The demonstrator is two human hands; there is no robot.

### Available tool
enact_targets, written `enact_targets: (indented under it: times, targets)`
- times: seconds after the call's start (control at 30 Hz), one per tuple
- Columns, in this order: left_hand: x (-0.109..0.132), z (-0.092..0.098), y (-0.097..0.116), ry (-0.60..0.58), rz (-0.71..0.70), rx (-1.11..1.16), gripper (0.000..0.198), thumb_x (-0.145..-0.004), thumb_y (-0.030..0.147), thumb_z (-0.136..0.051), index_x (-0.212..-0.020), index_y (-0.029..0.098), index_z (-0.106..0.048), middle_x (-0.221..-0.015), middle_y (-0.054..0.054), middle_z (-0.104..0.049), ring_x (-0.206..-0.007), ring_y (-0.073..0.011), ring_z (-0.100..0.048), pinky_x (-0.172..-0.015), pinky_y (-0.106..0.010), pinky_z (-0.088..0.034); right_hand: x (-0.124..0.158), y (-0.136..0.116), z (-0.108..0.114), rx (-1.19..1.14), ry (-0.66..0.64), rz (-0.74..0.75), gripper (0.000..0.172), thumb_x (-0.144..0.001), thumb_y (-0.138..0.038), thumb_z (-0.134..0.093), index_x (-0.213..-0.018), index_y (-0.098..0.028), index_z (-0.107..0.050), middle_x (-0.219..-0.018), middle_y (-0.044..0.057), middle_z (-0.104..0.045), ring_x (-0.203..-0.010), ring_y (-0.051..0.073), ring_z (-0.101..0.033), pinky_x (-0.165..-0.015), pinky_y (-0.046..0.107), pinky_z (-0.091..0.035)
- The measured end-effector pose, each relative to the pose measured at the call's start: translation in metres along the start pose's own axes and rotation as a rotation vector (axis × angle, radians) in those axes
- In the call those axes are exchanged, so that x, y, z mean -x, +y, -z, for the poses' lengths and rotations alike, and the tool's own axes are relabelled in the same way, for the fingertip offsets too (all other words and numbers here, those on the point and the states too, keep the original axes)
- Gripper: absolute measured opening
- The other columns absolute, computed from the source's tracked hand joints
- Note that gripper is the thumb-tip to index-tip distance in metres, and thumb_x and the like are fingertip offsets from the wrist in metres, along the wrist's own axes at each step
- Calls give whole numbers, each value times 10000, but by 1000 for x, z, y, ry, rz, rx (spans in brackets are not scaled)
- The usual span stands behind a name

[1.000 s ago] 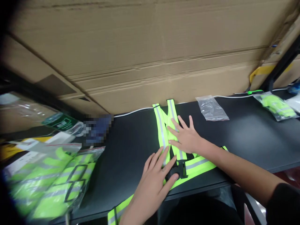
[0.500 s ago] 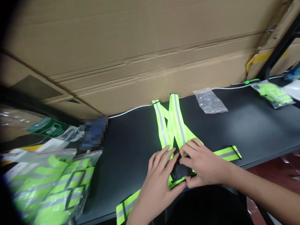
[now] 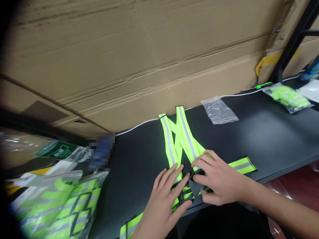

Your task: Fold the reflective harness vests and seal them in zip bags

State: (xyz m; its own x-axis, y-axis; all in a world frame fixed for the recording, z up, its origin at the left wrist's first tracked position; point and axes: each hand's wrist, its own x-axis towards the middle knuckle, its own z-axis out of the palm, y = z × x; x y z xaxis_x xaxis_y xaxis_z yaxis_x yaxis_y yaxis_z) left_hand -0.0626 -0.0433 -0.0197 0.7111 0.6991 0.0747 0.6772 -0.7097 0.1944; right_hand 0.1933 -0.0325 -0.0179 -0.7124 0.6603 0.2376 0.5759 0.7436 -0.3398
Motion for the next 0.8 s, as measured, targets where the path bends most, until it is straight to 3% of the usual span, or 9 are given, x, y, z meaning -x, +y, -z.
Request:
enact_targets:
  times: [0.1, 0.17, 0.3, 0.47, 0.6, 0.7, 0.8]
  targets:
    - [4, 2, -1, 3, -5, -31, 645, -983, 413, -561, -1568, 255, -339, -1606, -83, -400, -1479, -329, -370, -1132, -543, -437, 5, 4, 12, -54, -16, -43, 342, -882, -339, -594, -1188, -195, -642, -1304, 169, -582, -1290, 325, -485, -1117, 588, -302]
    - [6, 3, 2, 44, -7, -63, 709, -959, 435, -589, -1575, 208, -319, -1595, -123, -410, -1464, -347, -393, -1111, -546, -460, 6, 9, 22, -115, -42, -73, 506, -922, -431, -584, -1368, -194, -538, -1409, 173, -540, -1359, 306, -456, -1163, 573, -283]
    - [3, -3, 20, 178, -2, -128, 557, -930, 465, -617, -1402, 177, -545, -1548, -161, -471, -1422, -408, -438, -1068, -617, -476, -3, 27, 33, -81, -85, -176, 539, -1018, -428, -464, -1515, -229, -397, -1556, 133, -441, -1460, 287, -360, -1208, 567, -243]
    - [-12, -16, 45, 255, 73, -14, 338, -928, 430, -604, -1113, 157, -674, -1420, -167, -603, -1338, -376, -547, -1018, -543, -555, -14, 34, 30, -78, -218, -179, 395, -1036, -369, -413, -1401, -292, -547, -1559, 112, -444, -1475, 324, -340, -1169, 685, -211]
    - [-15, -22, 50, 272, 148, 88, 291, -934, 447, -608, -989, 171, -683, -1374, -149, -641, -1309, -391, -569, -1002, -571, -566, -28, 38, 33, -89, -182, -202, 334, -1018, -345, -434, -1280, -242, -613, -1441, 127, -551, -1383, 311, -454, -1165, 703, -164]
    - [-11, -25, 51, 362, 239, 239, 170, -955, 359, -575, -913, 206, -634, -1320, -154, -662, -1300, -365, -579, -993, -557, -571, -54, 58, 33, -200, -40, -396, 368, -988, -418, -494, -1250, -194, -622, -1335, 142, -622, -1253, 323, -551, -1111, 609, -327]
    - [-13, -26, 53, 441, 423, 396, 121, -957, 286, -551, -849, 237, -526, -1209, -144, -684, -1231, -321, -625, -920, -491, -604, -92, 92, 27, -302, 54, -671, 345, -949, -440, -564, -1082, -142, -676, -1131, 169, -690, -1050, 320, -636, -936, 498, -477]
